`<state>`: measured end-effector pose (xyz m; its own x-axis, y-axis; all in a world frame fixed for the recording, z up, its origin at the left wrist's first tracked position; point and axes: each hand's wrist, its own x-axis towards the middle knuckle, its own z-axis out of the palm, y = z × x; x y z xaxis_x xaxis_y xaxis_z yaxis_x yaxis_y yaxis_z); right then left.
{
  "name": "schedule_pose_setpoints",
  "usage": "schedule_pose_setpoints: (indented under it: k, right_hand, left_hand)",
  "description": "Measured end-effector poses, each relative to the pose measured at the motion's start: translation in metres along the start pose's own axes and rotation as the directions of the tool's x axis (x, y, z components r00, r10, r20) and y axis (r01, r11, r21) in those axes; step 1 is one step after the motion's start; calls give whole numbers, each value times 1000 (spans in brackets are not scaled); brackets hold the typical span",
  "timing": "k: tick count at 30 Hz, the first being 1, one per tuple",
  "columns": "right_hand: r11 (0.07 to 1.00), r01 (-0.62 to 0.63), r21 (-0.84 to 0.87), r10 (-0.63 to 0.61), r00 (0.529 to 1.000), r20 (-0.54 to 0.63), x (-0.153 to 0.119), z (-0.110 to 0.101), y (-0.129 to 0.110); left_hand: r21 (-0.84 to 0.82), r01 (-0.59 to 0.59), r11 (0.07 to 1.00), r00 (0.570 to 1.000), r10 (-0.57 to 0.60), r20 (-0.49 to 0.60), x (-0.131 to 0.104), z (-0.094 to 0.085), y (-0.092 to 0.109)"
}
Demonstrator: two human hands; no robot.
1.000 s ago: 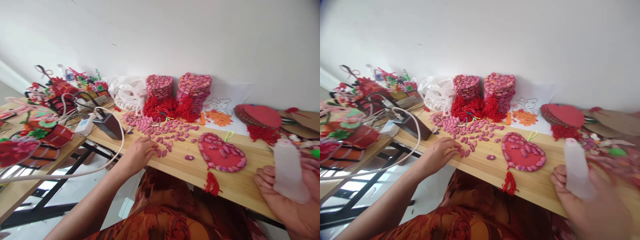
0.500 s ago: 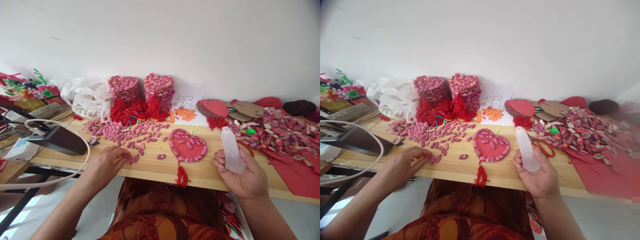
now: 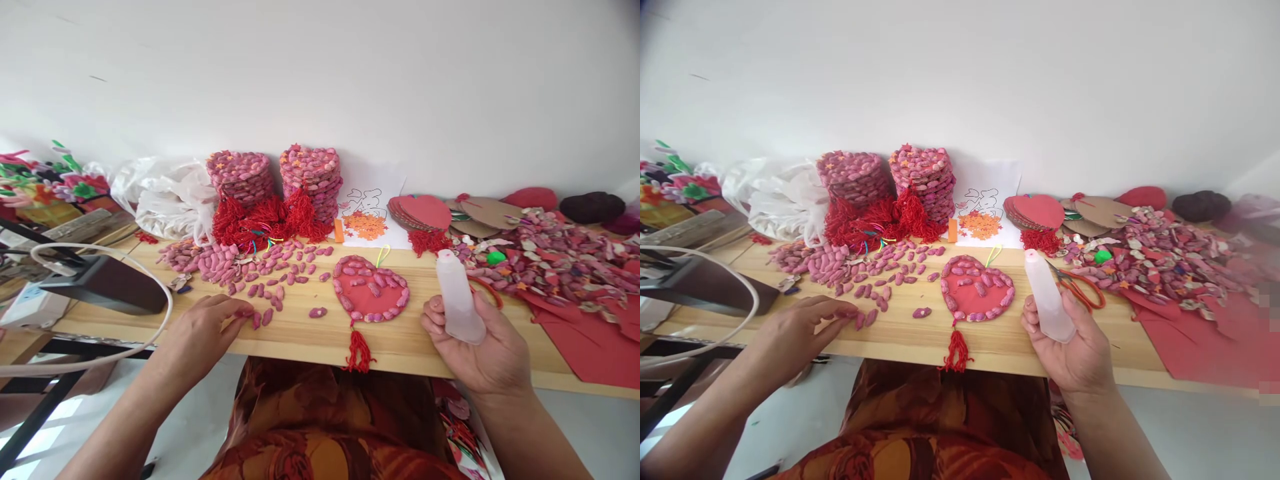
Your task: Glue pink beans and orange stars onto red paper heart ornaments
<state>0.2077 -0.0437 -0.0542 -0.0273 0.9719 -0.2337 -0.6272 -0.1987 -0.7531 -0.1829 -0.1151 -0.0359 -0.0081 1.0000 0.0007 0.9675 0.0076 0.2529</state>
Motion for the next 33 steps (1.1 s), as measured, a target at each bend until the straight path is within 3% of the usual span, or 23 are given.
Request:
schedule_pose_setpoints:
  k: [10,16,19,21,24,27,30,33]
  right_hand:
    - [1000,-1,-14,0,1000,-9,-2,3,-1]
    - [1000,6,-25,-8,996,-87,-5,7,0]
    - [996,-25,-84,16,994,-104,-10,11,0]
    - [985,-64,-158,46,992,-115,-15,13,-1]
    - [944,-95,-316,74,994,-78,-21,17,0]
    - [840,-34,-542,20,999,-32,-30,25,2]
    - [609,171,-775,-72,984,160,-44,42,3]
    - [432,358,-828,-113,932,344,-60,66,1]
  left_hand:
    - [27,112,993,993,-114,45,0,-7,6]
    - [28,104,994,994,-105,18,2,-7,8]
    - [-81,138,987,990,-140,-14,2,-10,8]
    - [-288,170,943,983,-183,-20,0,-15,8]
    - [-690,200,696,973,-221,59,-2,-19,11]
    - [-945,198,259,974,-161,160,-2,-18,19]
    - [-955,264,-136,959,-68,275,0,-11,33]
    - [-900,318,-299,943,2,332,1,-3,45]
